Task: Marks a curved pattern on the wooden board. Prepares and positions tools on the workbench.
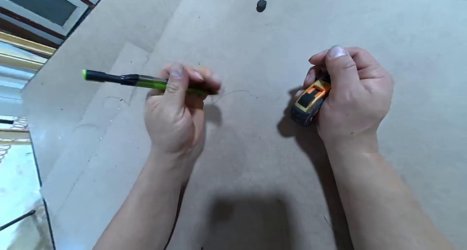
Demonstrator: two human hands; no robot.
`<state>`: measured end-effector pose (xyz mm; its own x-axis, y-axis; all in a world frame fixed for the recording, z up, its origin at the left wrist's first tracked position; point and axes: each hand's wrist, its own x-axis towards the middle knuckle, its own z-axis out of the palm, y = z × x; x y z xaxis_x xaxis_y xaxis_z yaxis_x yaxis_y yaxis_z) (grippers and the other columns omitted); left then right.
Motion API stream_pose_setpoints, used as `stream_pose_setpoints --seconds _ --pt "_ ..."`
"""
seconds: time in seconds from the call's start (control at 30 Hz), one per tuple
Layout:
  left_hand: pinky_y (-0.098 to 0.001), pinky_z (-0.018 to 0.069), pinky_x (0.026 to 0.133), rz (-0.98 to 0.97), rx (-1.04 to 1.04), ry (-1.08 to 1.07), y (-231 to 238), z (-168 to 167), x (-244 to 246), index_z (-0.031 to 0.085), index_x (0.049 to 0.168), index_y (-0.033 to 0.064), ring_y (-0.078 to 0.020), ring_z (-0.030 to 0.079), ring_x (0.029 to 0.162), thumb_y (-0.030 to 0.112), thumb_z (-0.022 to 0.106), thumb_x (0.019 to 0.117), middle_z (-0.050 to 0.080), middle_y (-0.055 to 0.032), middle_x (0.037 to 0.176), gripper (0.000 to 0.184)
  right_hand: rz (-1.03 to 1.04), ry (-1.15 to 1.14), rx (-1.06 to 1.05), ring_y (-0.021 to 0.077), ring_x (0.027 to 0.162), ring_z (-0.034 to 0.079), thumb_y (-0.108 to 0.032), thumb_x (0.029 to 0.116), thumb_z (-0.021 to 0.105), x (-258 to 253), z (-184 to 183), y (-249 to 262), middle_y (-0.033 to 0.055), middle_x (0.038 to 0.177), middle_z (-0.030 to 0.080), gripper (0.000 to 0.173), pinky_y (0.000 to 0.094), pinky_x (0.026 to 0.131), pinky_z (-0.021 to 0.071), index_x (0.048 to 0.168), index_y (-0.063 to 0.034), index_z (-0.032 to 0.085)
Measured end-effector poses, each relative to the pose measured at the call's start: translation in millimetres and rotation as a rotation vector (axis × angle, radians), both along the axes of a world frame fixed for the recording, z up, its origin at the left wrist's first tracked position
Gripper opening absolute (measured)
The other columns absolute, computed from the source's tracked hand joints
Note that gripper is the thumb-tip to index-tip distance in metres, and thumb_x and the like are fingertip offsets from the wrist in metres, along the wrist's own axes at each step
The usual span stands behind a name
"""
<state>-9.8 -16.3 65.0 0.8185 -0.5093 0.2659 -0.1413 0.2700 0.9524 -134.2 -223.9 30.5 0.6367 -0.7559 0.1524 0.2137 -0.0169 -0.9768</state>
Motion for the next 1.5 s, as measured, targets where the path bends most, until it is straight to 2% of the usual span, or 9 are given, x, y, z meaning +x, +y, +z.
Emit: stream_pose_setpoints --seconds 0.07,0.23,0.47,0.63,0.73,0.87,1.0,1.27,1.5 --pt "-0.0242 0.0491 0.053 -0.040 0.021 0.013 4 18 -2 0.061 0.108 0.0136 -0.0094 0.053 0.056 0.030 0.040 0.1119 0.055 0.0026 0.070 0.028 -0.007 -0.004 0.014 0.0157 0.062 0.068 -0.019 0.1111 0.045 0 1 -1 0.0016 0.075 0.067 0.029 0.0344 0.056 0.0621 0.102 -0.0053 0.069" --pt "-0.0340 0.0487 0.063 -0.243 0.162 -0.125 21 32 17 0.058 0.078 0.0186 -0.0162 0.055 0.067 0.093 0.010 0.0836 0.054 0.0016 0.071 0.089 -0.013 -0.010 0.024 0.0160 0.062 0.068 -0.018 0.1112 0.044 0 0 -3 0.0017 0.075 0.067 0.030 0.0348 0.056 0.0625 0.102 -0.0050 0.069" --pt "-0.0391 0.0495 0.058 0.298 0.983 -0.793 34 -33 37 0.062 0.067 0.0190 -0.0133 0.056 0.061 0.080 0.050 0.0898 0.055 0.0043 0.065 0.066 -0.010 0.023 0.101 0.0246 0.060 0.067 -0.022 0.1093 0.047 -3 -5 7 0.0106 0.074 0.067 0.031 0.0408 0.055 0.0614 0.103 -0.0035 0.070" --pt "-0.0546 0.0525 0.081 0.453 1.138 -0.742 32 -40 57 0.075 0.100 0.0116 -0.0284 0.066 0.091 0.071 0.057 0.0893 0.069 -0.0088 0.096 0.063 -0.023 0.011 0.141 0.0192 0.060 0.066 -0.014 0.1074 0.047 -2 -2 5 0.0084 0.072 0.066 0.030 0.0341 0.053 0.0598 0.098 0.0017 0.072" --pt "-0.0621 0.0519 0.093 0.385 1.134 -0.834 -17 -19 65 0.071 0.126 0.0091 -0.0392 0.065 0.111 0.057 0.059 0.0970 0.068 -0.0190 0.121 0.057 -0.028 0.024 0.144 0.0214 0.060 0.066 -0.019 0.1082 0.047 -3 -2 5 0.0093 0.073 0.067 0.031 0.0356 0.054 0.0602 0.099 -0.0019 0.072" --pt "-0.0585 0.0555 0.089 0.086 1.144 -0.796 -135 11 101 0.061 0.142 0.0119 -0.0345 0.070 0.098 0.042 0.059 0.1026 0.072 -0.0163 0.109 0.050 -0.021 0.081 0.092 0.0218 0.059 0.067 -0.027 0.1096 0.047 -7 1 4 0.0068 0.076 0.068 0.031 0.0393 0.052 0.0615 0.105 -0.0091 0.072" --pt "-0.0549 0.0552 0.092 -0.167 1.349 -0.782 -183 12 122 0.072 0.117 0.0088 -0.0292 0.071 0.101 0.025 0.060 0.1022 0.074 -0.0124 0.104 0.025 -0.002 0.129 0.078 0.0190 0.062 0.068 -0.027 0.1115 0.043 -10 7 5 0.0050 0.081 0.069 0.033 0.0361 0.054 0.0612 0.109 -0.0089 0.071" --pt "-0.0308 0.0585 0.058 -0.070 1.089 -0.587 -27 26 57 0.069 0.103 0.0117 -0.0070 0.066 0.065 0.018 0.062 0.0905 0.069 0.0029 0.078 0.016 -0.006 0.036 0.114 0.0153 0.064 0.068 -0.021 0.1110 0.046 -6 4 0 0.0019 0.080 0.068 0.028 0.0322 0.056 0.0617 0.105 -0.0068 0.070" --pt "-0.0263 0.0618 0.080 -0.171 1.055 -0.598 30 12 25 0.071 0.108 0.0085 -0.0054 0.070 0.085 0.011 0.065 0.0971 0.073 0.0009 0.097 0.013 -0.011 0.040 0.090 0.0129 0.064 0.067 -0.021 0.1112 0.046 -5 3 0 -0.0003 0.080 0.068 0.028 0.0288 0.056 0.0605 0.104 -0.0080 0.069"
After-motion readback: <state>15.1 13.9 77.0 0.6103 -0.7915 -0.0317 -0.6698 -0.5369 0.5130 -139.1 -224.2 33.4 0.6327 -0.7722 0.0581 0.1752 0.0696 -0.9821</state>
